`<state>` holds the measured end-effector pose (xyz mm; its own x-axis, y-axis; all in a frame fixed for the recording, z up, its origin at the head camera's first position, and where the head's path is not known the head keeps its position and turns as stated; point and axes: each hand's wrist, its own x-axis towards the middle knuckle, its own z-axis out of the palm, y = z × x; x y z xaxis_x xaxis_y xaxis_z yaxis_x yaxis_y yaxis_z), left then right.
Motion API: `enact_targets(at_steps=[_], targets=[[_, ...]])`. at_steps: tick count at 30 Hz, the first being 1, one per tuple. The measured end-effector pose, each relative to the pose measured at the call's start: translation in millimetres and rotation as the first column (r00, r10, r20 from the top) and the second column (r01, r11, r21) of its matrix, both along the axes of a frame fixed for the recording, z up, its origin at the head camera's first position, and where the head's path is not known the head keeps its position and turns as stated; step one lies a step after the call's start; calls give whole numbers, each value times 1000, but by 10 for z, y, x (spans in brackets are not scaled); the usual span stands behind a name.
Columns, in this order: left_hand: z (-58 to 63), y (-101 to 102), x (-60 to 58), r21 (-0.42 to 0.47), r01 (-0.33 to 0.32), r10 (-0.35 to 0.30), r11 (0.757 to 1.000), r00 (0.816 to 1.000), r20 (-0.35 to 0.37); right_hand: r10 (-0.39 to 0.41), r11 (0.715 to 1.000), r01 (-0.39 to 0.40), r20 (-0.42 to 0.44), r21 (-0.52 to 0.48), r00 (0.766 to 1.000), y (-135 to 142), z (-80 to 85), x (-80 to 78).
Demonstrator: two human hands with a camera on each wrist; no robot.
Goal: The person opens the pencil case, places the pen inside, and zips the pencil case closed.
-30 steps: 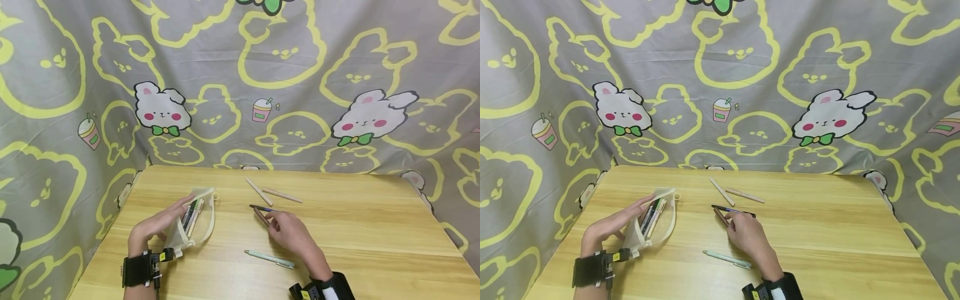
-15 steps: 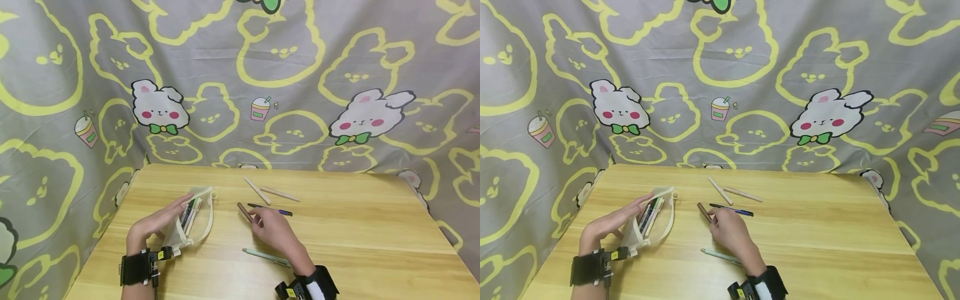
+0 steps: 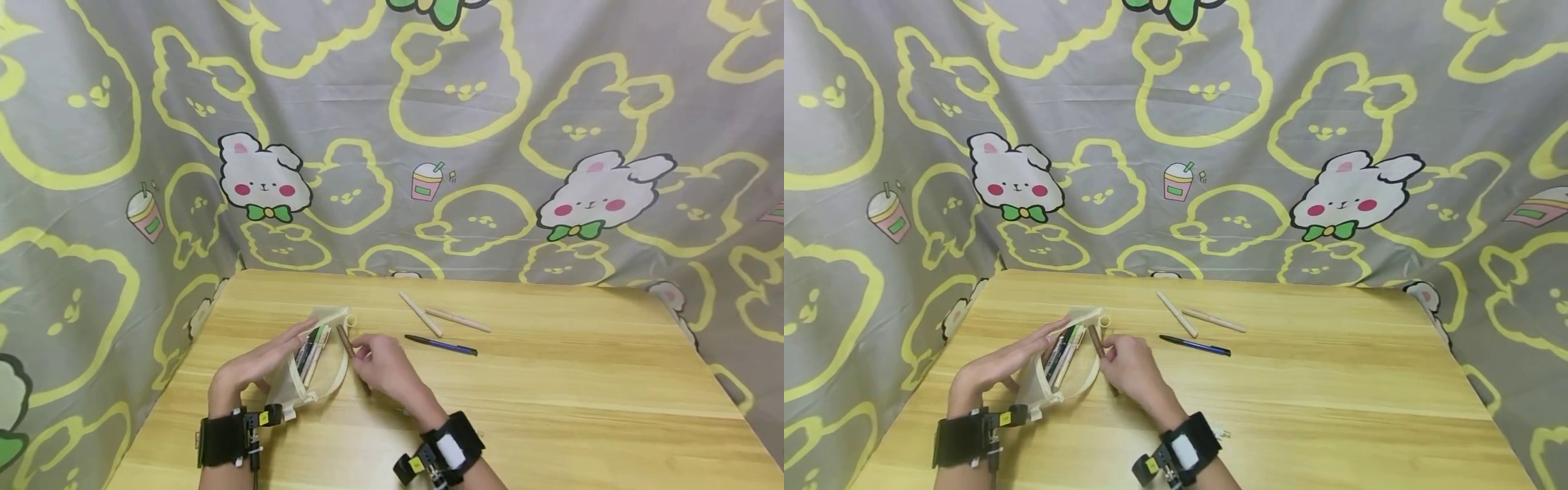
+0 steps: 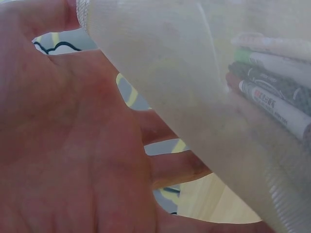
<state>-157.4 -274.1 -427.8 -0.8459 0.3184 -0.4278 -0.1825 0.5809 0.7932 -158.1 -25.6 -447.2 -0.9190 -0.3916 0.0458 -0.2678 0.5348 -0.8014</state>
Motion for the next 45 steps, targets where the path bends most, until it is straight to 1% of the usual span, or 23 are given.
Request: enact_targets(at_steps=[5, 7, 10, 12, 14, 19, 22, 28, 34, 39, 45], targets=[[3, -10, -6, -1, 9, -9, 1000, 1000, -5, -15, 995, 28, 138, -94, 990, -271, -22, -96], [0, -12, -5, 7, 8, -8, 1000, 1000, 0, -11, 985, 44, 198, -166, 980, -343, -26, -121], [-7, -12, -2, 12, 6, -7, 1000, 1000, 6, 22, 970, 38, 241, -241, 970, -392, -36, -137], [-7, -7, 0, 12, 5, -5, 1000, 1000, 9, 45, 964, 25, 253, -266, 966, -381, -40, -132], [-1, -1, 1, 9, 6, -6, 1000, 1000, 12, 55, 971, -1, 219, -239, 974, -342, -43, -127], [20, 5, 6, -1, 2, -2, 1000, 1000, 16, 53, 982, -26, 144, -187, 988, -150, 8, -106], [18, 9, 4, -8, 3, -3, 1000, 1000, 14, 66, 984, -45, 120, -174, 991, 21, 68, -89], [4, 3, -1, -4, 11, -11, 1000, 1000, 13, 94, 990, -89, 42, -106, 995, 382, 195, -21], [-2, 1, -5, 5, 12, -12, 1000, 1000, 18, 96, 994, -96, -4, -48, 995, 667, 261, 74], [-2, -8, -1, 2, 7, -7, 1000, 1000, 21, 124, 992, -124, -24, 2, 992, 824, 255, 129], [2, 4, 4, 1, 1, -1, 1000, 1000, 17, 123, 990, -119, -43, 73, 992, 1014, 235, 193]])
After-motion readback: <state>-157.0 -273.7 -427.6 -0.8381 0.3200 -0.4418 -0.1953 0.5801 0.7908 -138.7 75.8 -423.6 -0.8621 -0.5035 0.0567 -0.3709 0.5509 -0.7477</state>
